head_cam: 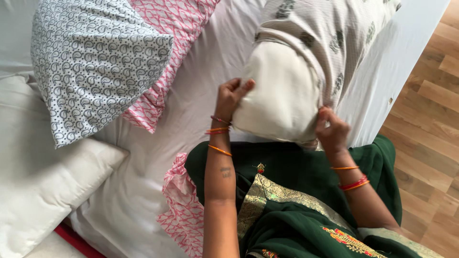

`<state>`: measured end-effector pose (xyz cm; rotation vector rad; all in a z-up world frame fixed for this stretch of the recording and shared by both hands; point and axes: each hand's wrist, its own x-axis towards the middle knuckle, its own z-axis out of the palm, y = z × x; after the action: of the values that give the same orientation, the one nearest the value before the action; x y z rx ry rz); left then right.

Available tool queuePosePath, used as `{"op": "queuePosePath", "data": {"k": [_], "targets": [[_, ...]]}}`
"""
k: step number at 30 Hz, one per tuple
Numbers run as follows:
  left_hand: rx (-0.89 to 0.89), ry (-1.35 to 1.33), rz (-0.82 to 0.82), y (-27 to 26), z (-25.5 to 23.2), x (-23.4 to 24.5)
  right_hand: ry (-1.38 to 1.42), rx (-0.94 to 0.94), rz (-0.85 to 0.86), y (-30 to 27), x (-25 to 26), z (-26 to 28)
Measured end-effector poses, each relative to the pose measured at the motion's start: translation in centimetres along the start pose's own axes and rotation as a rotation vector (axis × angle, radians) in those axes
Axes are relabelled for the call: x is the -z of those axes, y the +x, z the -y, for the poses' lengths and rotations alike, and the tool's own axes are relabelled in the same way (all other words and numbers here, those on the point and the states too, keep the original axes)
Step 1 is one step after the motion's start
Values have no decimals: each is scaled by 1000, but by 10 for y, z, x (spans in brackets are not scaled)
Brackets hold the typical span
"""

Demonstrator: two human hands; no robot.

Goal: The person puts a patterned cover onto a white pillow by hand while sitting on a bed.

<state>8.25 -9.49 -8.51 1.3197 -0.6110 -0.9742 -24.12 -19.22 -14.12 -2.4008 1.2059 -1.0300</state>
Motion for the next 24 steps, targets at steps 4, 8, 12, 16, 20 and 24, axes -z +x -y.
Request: {"op": "queuePosePath", "data": {"k": [4, 8, 12, 16, 20, 24], "targets": [[-180, -173, 242, -26, -24, -64, 8, -123, -56, 44, 26, -8], [-187, 188, 191, -53, -34, -96, 111, -14, -120, 98, 51, 13], [-676, 225, 168, -57, -32, -106, 122, 161, -28, 142, 72, 34], [-673, 215, 275, -55, -26, -111, -165, 264, 42, 169, 78, 47], [-666, 188, 326, -61, -23, -118, -354, 421, -33, 195, 74, 59], [-630, 105, 377, -67, -21, -131, -372, 589, -183, 209, 78, 70]]}}
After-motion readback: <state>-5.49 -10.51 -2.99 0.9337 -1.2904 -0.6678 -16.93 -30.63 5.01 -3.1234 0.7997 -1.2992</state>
